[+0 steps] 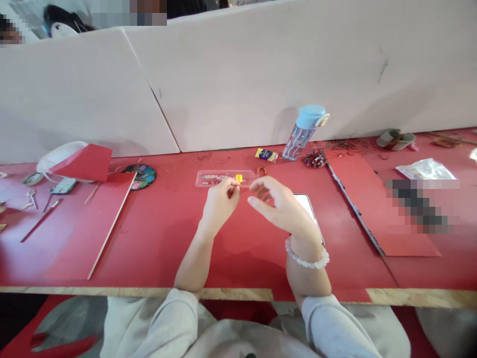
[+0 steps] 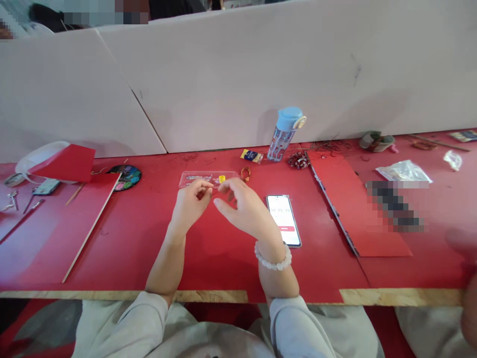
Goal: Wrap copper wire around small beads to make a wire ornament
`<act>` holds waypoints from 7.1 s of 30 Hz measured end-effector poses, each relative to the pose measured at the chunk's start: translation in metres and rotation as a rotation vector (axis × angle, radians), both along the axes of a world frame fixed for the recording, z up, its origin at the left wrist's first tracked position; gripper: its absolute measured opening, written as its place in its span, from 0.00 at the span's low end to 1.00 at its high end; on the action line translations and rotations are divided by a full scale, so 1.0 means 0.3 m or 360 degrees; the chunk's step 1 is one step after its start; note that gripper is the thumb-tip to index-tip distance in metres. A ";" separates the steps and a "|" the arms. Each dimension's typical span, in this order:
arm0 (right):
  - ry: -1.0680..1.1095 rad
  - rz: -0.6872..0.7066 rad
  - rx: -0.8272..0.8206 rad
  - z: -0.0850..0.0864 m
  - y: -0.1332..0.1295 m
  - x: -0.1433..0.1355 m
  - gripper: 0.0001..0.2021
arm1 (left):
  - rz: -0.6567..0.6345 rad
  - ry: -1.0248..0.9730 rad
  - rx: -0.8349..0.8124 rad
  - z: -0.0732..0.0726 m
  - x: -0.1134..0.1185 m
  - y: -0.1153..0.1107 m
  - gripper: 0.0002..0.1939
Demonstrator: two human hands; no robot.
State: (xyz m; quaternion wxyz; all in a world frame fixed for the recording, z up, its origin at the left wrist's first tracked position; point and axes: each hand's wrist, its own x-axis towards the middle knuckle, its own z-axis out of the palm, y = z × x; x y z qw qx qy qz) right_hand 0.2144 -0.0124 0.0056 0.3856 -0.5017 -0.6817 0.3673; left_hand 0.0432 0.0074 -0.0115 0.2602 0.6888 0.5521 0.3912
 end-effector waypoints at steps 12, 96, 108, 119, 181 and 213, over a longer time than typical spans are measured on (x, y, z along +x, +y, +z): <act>-0.0228 0.0318 0.0004 -0.035 0.062 -0.052 0.16 | -0.0168 -0.0213 -0.0023 0.014 -0.041 -0.002 0.05; 0.0915 0.0250 -0.0075 -0.049 0.040 -0.098 0.17 | 0.0107 -0.0569 0.0505 0.049 0.023 -0.113 0.09; 0.0395 0.0188 0.0191 0.008 -0.025 -0.011 0.14 | 0.0152 -0.0341 0.0857 0.037 0.029 -0.096 0.03; 0.0994 -0.0031 0.0634 -0.024 -0.041 -0.069 0.25 | -0.0057 -0.0037 0.1072 -0.024 0.076 -0.084 0.07; 0.1034 0.0315 0.0188 -0.060 0.026 -0.092 0.12 | -0.0288 -0.0915 0.0166 0.062 -0.030 -0.088 0.12; 0.0403 -0.0223 0.0600 -0.004 -0.045 -0.126 0.10 | -0.0097 -0.0489 0.0747 0.055 -0.010 -0.074 0.09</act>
